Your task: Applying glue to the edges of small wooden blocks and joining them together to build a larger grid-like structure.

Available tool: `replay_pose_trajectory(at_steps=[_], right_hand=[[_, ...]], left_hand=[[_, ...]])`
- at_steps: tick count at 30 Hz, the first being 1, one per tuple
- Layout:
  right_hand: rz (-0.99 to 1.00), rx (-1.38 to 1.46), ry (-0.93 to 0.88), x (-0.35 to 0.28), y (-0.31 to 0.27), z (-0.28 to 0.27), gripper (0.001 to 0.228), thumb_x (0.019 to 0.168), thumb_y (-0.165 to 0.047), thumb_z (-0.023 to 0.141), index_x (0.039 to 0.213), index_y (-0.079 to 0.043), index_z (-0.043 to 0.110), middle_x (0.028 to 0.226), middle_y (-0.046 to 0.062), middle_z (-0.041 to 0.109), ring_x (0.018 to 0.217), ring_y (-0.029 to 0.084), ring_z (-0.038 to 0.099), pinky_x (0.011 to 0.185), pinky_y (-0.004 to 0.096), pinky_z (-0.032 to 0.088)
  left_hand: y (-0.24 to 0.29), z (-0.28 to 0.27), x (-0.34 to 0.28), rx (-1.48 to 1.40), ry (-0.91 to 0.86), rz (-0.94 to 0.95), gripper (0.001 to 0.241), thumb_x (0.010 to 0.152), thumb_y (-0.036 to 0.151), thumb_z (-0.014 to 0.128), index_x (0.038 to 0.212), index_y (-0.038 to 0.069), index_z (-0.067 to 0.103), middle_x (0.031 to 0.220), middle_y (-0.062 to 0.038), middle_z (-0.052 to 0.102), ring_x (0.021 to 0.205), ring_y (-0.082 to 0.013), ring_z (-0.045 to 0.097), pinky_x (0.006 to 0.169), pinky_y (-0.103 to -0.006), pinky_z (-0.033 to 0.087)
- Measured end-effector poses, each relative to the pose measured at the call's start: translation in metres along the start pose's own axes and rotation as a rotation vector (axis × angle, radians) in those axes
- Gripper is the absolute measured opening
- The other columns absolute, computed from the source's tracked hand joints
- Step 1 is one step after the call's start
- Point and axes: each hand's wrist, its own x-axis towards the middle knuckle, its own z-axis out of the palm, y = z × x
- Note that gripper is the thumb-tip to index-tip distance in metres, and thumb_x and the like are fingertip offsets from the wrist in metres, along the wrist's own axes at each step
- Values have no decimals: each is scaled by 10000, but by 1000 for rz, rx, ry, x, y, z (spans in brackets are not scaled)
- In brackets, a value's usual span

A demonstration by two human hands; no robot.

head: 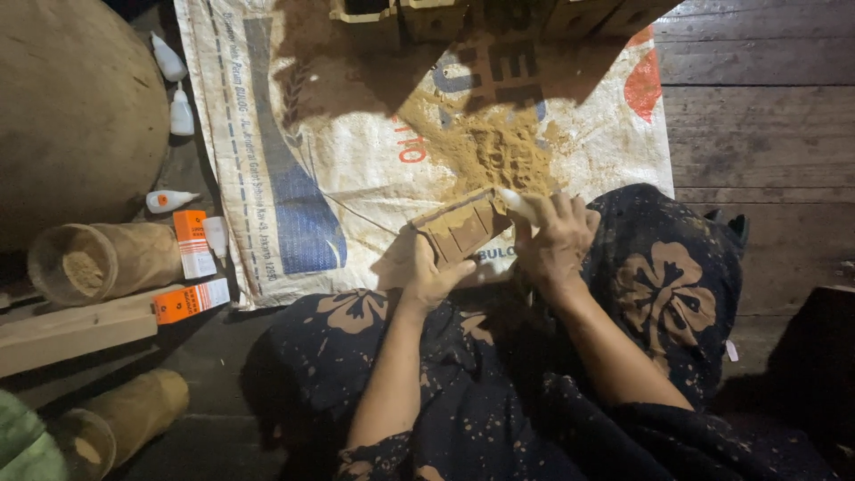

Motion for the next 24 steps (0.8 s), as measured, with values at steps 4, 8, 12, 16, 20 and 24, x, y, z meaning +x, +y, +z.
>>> replay_pose_trajectory(at_steps=[4, 8, 12, 16, 20, 24], right_hand=[[339, 272, -70, -7, 29, 23, 305, 821, -263, 891, 1068, -180, 731, 853, 71, 643, 809, 321, 658, 739, 413, 471], [657, 607, -79, -8, 43, 36, 345, 880, -227, 866, 1172, -105, 729, 940, 188, 734, 815, 356, 715, 731, 396, 515], [754, 685, -31, -1, 48, 29, 336, 880, -224, 868, 1145, -66, 735, 922, 197, 742, 819, 354, 724, 699, 397, 517], [791, 671, 27, 11, 46, 20, 383, 843, -184, 856, 1190, -114, 709, 970, 151, 759, 898, 325, 745, 727, 378, 547], [854, 625, 37, 16, 48, 21, 372, 815, -178, 818, 1171, -158, 712, 965, 102, 769, 910, 252, 753, 742, 336, 548], [926, 549, -1, 13, 66, 39, 323, 797, -278, 807, 1106, -249, 718, 924, 26, 771, 802, 216, 756, 680, 335, 544]], left_hand=[[27, 15, 12, 64, 80, -46, 737, 654, 14, 913, 1251, -16, 482, 1157, -149, 642, 1126, -217, 596, 1026, -480, 465], [108, 48, 34, 94, 180, -3, 716, 651, 36, 911, 1238, 1, 502, 1149, -114, 620, 1110, -181, 562, 1024, -416, 454], [114, 27, 36, 285, 304, 61, 614, 732, 66, 882, 1174, -14, 463, 1139, -184, 566, 1115, -248, 550, 1030, -430, 435], [202, 45, 42, 863, 513, 307, 572, 810, 154, 831, 1242, -64, 526, 1152, -270, 625, 1115, -429, 641, 934, -464, 531], [205, 46, 42, 1127, 403, 36, 271, 958, 137, 573, 1115, -76, 516, 810, -407, 680, 802, -601, 673, 788, -707, 499], [101, -17, 48, 1241, 399, -163, 351, 931, 365, 612, 1151, 101, 539, 864, -215, 757, 850, -440, 741, 841, -555, 560]])
